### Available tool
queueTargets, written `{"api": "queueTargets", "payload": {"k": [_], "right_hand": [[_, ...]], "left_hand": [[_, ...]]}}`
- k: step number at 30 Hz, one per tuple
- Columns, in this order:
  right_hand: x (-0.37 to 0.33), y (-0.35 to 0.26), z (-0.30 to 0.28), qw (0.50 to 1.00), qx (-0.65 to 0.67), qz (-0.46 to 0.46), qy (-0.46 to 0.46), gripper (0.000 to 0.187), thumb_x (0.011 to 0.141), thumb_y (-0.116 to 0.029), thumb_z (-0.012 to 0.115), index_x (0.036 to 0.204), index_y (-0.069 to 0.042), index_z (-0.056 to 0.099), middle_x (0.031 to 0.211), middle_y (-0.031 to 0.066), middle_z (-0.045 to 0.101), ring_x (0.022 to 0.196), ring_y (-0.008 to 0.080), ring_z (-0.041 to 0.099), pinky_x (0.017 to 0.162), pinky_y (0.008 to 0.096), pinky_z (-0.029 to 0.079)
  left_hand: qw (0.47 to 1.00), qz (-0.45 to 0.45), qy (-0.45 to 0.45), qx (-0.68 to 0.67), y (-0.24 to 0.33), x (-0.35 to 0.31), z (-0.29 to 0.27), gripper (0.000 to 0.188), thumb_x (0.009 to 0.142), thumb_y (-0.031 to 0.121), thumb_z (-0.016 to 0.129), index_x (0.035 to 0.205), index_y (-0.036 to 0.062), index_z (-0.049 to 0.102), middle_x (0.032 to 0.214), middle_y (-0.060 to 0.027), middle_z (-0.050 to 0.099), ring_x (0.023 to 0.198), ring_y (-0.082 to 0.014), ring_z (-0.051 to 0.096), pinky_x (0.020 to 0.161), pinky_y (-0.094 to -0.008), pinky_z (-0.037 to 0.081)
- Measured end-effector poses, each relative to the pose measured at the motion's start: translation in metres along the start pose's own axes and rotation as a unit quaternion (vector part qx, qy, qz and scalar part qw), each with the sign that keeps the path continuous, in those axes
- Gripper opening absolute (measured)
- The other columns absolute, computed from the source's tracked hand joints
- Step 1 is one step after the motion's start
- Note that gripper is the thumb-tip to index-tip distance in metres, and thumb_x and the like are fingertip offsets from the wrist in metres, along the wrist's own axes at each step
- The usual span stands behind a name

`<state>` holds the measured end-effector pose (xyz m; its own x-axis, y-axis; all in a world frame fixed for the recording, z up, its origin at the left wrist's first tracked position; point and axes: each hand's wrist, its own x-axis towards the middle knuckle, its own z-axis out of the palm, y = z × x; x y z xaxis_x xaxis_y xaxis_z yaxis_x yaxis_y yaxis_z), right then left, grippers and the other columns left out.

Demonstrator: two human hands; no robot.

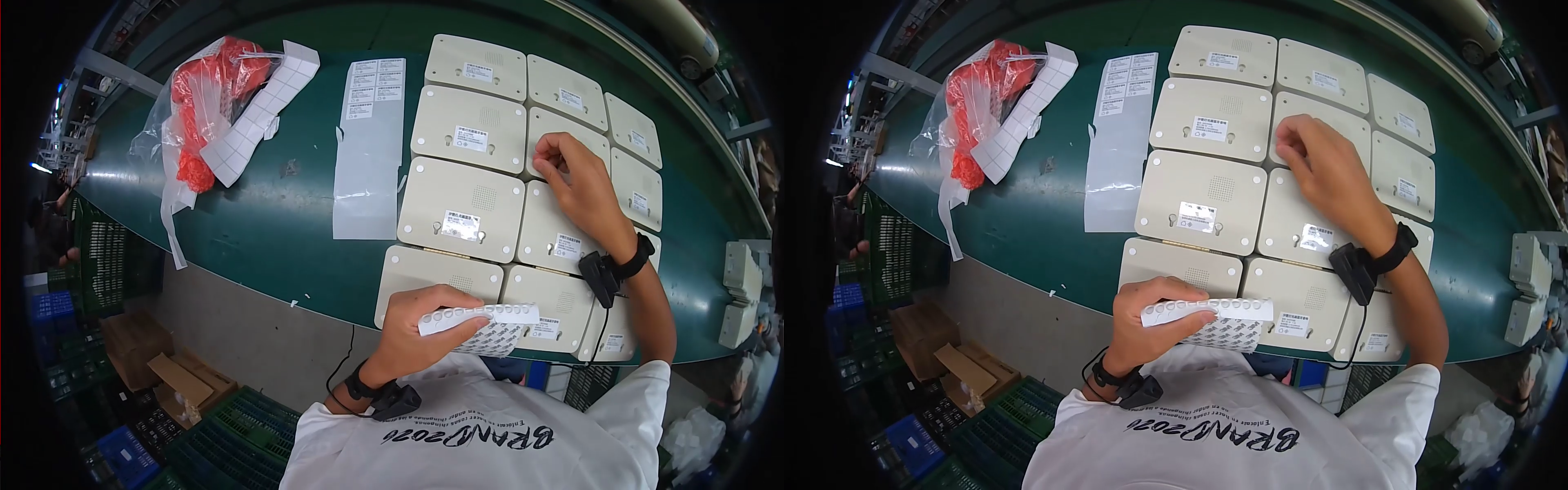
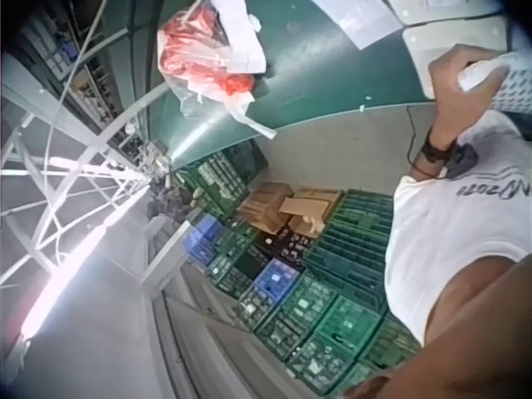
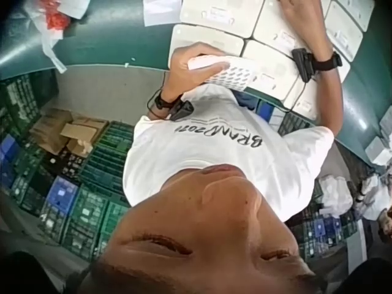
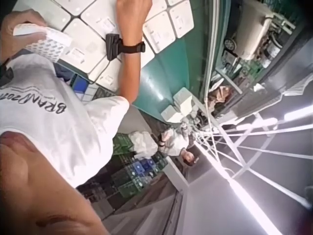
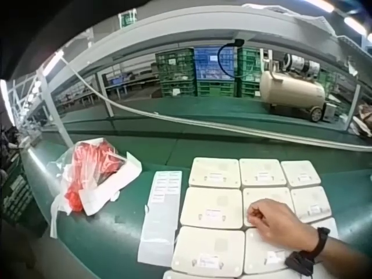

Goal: The person peels adhesive pads from a sheet and presses them onto the back of electronic devices, then stacks them and places them into a green plastic crate.

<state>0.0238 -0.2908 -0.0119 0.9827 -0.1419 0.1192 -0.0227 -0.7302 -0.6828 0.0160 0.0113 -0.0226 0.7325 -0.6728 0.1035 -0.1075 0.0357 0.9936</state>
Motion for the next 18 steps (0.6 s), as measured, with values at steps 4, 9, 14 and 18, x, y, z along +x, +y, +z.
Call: {"api": "queueTargets", "payload": {"k": [4,9,14,18], "right_hand": [[-0.011,-0.010,0.002,0.934,-0.315,-0.170,-0.005,0.019,0.095,-0.002,0.062,0.113,-0.002,0.060,0.102,0.0131,0.069,0.089,0.0236,0.067,0.075,0.0328,0.053],[-0.025,-0.022,-0.003,0.916,-0.351,-0.196,-0.006,0.023,0.094,0.000,0.061,0.116,-0.001,0.061,0.110,0.0172,0.070,0.099,0.0285,0.070,0.079,0.0355,0.057],[-0.015,-0.011,-0.016,0.979,-0.172,-0.106,-0.028,0.020,0.098,-0.004,0.058,0.117,-0.002,0.062,0.113,0.0137,0.072,0.099,0.0277,0.070,0.079,0.0335,0.057],[0.020,0.003,-0.027,1.000,-0.011,0.008,-0.009,0.014,0.102,-0.010,0.054,0.112,-0.003,0.061,0.119,0.0075,0.069,0.094,0.0205,0.066,0.080,0.0277,0.053]], "left_hand": [[1.000,0.016,0.001,0.001,-0.002,0.000,0.000,0.025,0.076,0.000,0.085,0.096,0.0001,0.071,0.089,-0.0147,0.076,0.078,-0.0181,0.075,0.069,-0.0267,0.057],[1.000,0.018,-0.003,-0.001,-0.001,0.000,-0.001,0.024,0.076,0.001,0.085,0.097,0.0003,0.071,0.089,-0.0146,0.076,0.078,-0.0182,0.075,0.069,-0.0267,0.057],[1.000,0.010,-0.007,-0.009,-0.001,-0.001,-0.001,0.024,0.077,0.001,0.084,0.097,0.0003,0.071,0.089,-0.0144,0.076,0.078,-0.0177,0.075,0.069,-0.0264,0.057],[1.000,0.013,-0.006,-0.013,-0.002,-0.001,-0.001,0.023,0.077,0.001,0.084,0.097,0.0001,0.071,0.089,-0.0140,0.076,0.078,-0.0170,0.074,0.068,-0.0261,0.057]]}}
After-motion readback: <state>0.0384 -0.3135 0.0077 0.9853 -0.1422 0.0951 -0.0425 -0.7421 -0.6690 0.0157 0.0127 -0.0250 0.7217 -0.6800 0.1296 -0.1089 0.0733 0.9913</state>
